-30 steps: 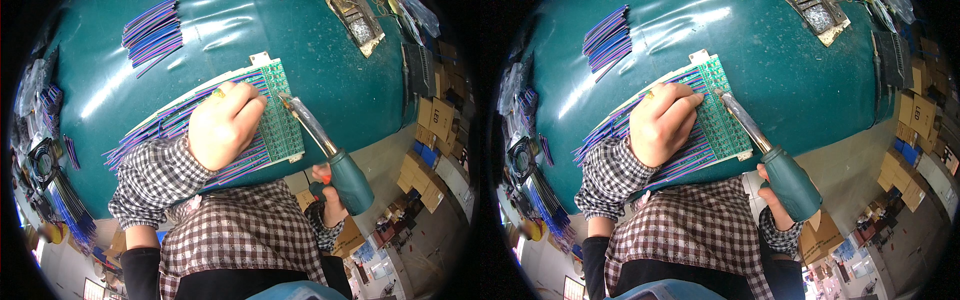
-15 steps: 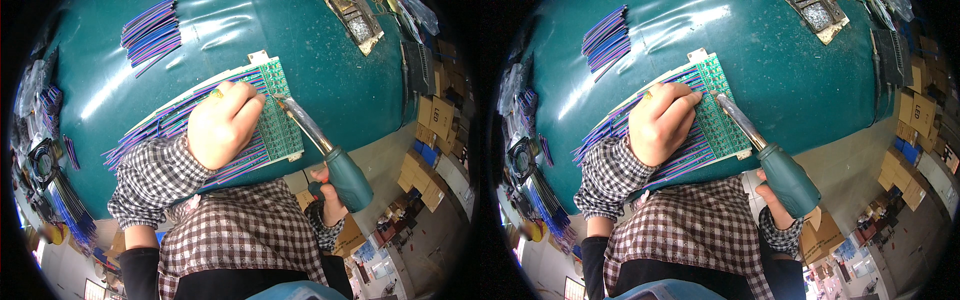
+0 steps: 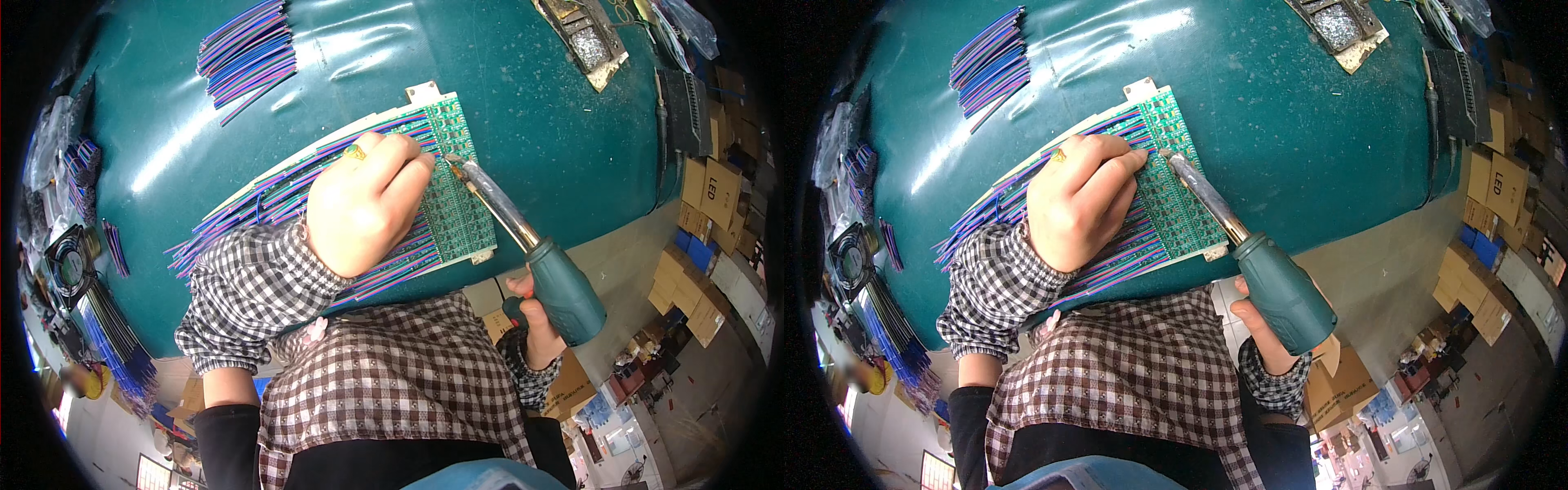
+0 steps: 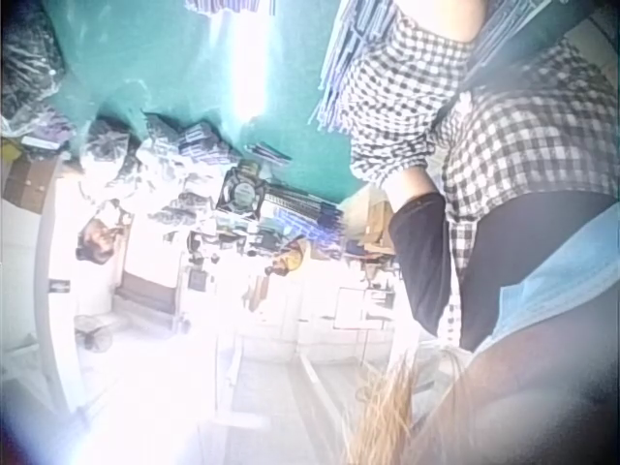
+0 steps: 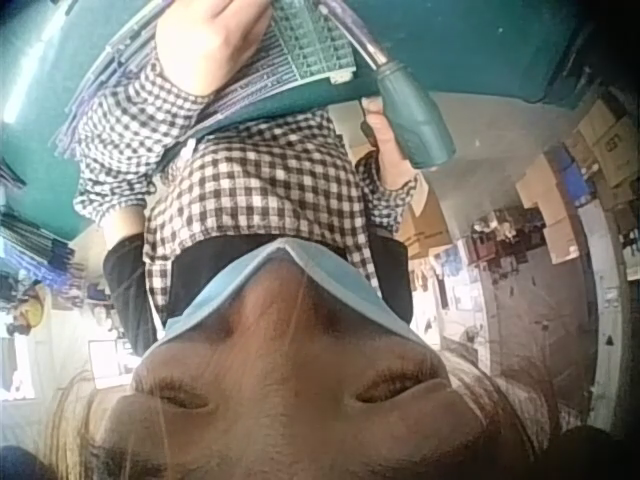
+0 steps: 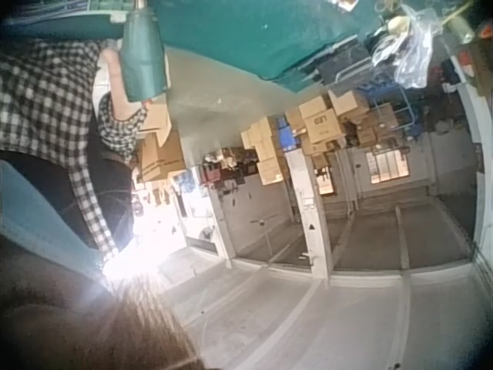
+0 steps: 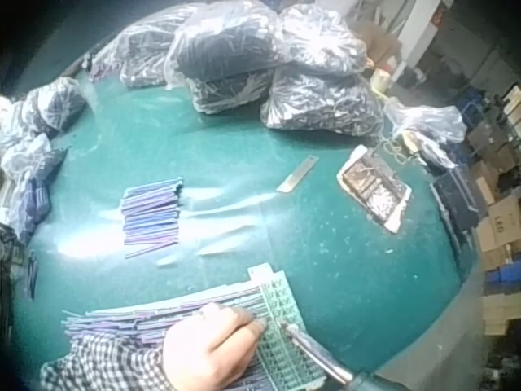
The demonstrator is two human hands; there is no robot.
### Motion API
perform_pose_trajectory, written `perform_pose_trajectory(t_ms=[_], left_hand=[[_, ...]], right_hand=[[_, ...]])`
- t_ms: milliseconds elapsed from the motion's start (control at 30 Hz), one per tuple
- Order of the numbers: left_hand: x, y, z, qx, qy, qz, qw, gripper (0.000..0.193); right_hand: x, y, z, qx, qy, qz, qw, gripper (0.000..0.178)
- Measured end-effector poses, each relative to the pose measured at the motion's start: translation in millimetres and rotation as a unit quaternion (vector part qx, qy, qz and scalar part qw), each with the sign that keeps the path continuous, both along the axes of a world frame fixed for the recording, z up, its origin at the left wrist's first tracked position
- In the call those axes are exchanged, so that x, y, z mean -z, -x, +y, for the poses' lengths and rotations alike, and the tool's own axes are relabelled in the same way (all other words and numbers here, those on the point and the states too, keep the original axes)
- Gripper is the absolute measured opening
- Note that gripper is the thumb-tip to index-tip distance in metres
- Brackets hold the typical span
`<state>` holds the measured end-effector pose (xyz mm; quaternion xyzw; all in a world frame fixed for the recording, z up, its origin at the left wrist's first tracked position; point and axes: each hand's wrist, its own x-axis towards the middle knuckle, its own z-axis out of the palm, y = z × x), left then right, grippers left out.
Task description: The person solders wires onto a circuit board using a soldering iron.
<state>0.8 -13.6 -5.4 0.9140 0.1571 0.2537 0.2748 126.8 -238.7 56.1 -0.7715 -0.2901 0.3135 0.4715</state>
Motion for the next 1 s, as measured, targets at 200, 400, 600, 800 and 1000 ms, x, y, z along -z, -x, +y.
perform_pose_trajectory(t_ms=[200,400,600,800,1000], left_hand=[[-5,2,-1,0.004,0.02,0.018,1.0,0.026],[-5,2,-1,0.003,0.018,0.019,1.0,0.026],[-4,2,-1,0.003,0.017,0.019,1.0,0.026],[-8,1,0,-0.002,0.013,0.024,1.0,0.025],[-23,9,-1,0.0,0.07,0.096,0.993,0.027]], right_hand=[[-3,1,3,-0.008,-0.009,0.01,1.0,0.046],[0,2,1,0.024,-0.051,0.029,0.998,0.056],[1,5,4,0.063,-0.089,0.068,0.992,0.054],[4,-2,5,0.066,-0.137,0.07,0.986,0.056],[11,-5,7,0.106,-0.181,0.091,0.974,0.056]])
